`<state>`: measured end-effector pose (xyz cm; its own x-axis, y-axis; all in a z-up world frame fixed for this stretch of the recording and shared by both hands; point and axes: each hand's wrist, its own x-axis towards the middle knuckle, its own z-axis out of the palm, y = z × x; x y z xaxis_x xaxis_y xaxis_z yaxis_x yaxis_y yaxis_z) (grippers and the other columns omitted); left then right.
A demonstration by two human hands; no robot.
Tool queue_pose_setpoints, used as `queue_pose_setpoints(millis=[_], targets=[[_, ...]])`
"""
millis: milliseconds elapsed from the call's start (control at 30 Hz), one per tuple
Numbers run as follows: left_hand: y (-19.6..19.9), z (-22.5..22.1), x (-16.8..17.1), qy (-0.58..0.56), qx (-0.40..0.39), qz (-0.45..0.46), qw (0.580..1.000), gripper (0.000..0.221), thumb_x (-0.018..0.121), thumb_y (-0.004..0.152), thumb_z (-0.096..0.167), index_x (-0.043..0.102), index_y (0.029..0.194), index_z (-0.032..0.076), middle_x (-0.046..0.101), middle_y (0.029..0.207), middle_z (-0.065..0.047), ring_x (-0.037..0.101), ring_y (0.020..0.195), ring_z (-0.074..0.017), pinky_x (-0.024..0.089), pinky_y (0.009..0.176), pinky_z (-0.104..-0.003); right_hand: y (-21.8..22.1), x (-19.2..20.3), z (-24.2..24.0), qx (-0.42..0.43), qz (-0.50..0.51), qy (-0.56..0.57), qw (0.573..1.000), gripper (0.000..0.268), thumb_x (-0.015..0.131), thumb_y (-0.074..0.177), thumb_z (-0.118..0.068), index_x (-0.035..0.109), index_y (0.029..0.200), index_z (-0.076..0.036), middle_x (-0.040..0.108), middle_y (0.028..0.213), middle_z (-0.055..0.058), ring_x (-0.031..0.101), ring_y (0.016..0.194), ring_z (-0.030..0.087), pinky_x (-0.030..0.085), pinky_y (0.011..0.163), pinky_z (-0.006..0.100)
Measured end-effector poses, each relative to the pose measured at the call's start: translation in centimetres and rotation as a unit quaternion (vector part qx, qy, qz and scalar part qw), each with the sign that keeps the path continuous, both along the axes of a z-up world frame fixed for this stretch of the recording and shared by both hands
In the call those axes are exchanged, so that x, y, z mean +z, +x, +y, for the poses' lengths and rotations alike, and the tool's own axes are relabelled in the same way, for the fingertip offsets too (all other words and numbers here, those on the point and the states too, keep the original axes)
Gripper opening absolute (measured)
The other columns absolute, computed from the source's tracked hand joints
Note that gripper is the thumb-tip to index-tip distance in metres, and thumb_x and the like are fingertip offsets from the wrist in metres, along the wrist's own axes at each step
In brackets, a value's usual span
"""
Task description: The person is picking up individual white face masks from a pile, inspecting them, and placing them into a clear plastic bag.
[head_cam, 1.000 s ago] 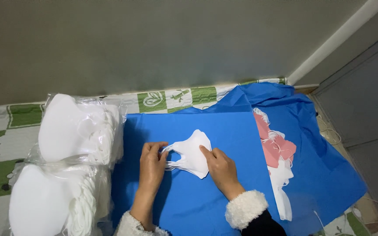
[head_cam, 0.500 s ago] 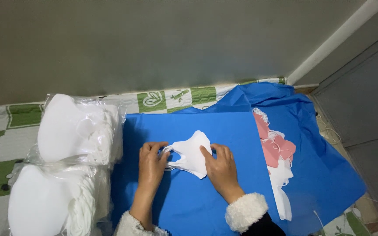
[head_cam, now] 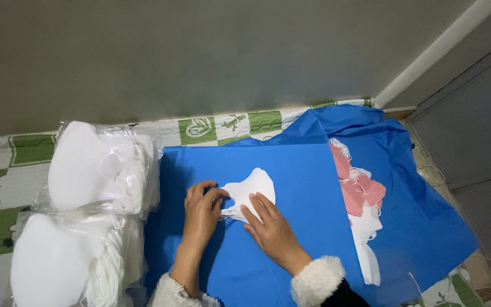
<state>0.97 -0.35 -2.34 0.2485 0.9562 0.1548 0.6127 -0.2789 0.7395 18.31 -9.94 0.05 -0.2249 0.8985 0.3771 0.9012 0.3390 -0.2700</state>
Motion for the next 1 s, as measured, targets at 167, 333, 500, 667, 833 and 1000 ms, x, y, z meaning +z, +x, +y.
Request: queue_pose_setpoints(millis=[167,333,500,667,833,1000], targets=[[-0.3,0.0,0.6,-0.028,-0.003,-0.002,1.000,0.015,0.074,0.081,0.009,0.080,0.093,0.015,0.066,0.121,-0.006,0.054,0.124,-0.0253,0.040,0.107,-0.043,0.5,-1.3,-0.4,0.001,-0.016,-0.029,0.999,0.068,0.071,0.093,-0.027,0.042,0.148,0.001,0.045,0.154,0.022,0.036,0.148,0.032,0.039,0.117,0.042],[-0.6,0.0,0.1,-0.036,-0.030,-0.001,0.999,0.035,0.088,0.070,0.035,0.079,0.099,0.018,0.064,0.127,-0.007,0.051,0.127,-0.0271,0.037,0.106,-0.047,0.1,-1.2,-0.5,0.014,-0.020,-0.039,0.999,0.057,0.075,0.088,-0.028,0.058,0.142,-0.019,0.035,0.159,0.021,0.030,0.149,0.038,0.034,0.117,0.048],[-0.9,0.0,0.2,-0.062,-0.037,0.040,0.997,0.034,0.084,0.072,0.018,0.077,0.105,0.020,0.061,0.132,-0.003,0.049,0.131,-0.0243,0.038,0.105,-0.045,-0.1,-1.2,-0.6,0.022,-0.013,-0.036,0.999,0.061,0.076,0.087,-0.028,0.056,0.144,-0.021,0.034,0.159,0.023,0.030,0.149,0.039,0.030,0.119,0.051],[-0.9,0.1,0.4,-0.080,-0.040,0.049,0.995,0.029,0.076,0.077,0.011,0.077,0.105,0.019,0.059,0.134,-0.003,0.046,0.133,-0.0254,0.037,0.108,-0.046,-0.1,-1.2,-0.5,0.022,-0.012,-0.042,0.999,0.059,0.074,0.089,-0.031,0.056,0.145,-0.023,0.034,0.160,0.022,0.028,0.150,0.038,0.026,0.121,0.051],[-0.8,-0.1,0.6,-0.033,-0.028,0.033,0.999,0.024,0.079,0.073,0.006,0.078,0.095,0.016,0.067,0.122,-0.003,0.054,0.123,-0.0248,0.041,0.107,-0.044,-0.1,-1.4,-0.6,0.015,-0.031,-0.049,0.998,0.061,0.074,0.088,-0.035,0.055,0.145,-0.025,0.033,0.160,0.021,0.028,0.150,0.038,0.025,0.120,0.051],[-0.9,0.4,0.0,-0.027,-0.019,-0.012,0.999,0.015,0.079,0.075,0.010,0.077,0.089,0.016,0.070,0.111,0.000,0.056,0.117,-0.0233,0.042,0.104,-0.040,2.5,0.3,-1.3,-0.027,0.056,-0.093,0.994,0.056,0.071,0.090,-0.029,0.057,0.144,-0.020,0.039,0.158,0.015,0.032,0.149,0.033,0.030,0.118,0.046]])
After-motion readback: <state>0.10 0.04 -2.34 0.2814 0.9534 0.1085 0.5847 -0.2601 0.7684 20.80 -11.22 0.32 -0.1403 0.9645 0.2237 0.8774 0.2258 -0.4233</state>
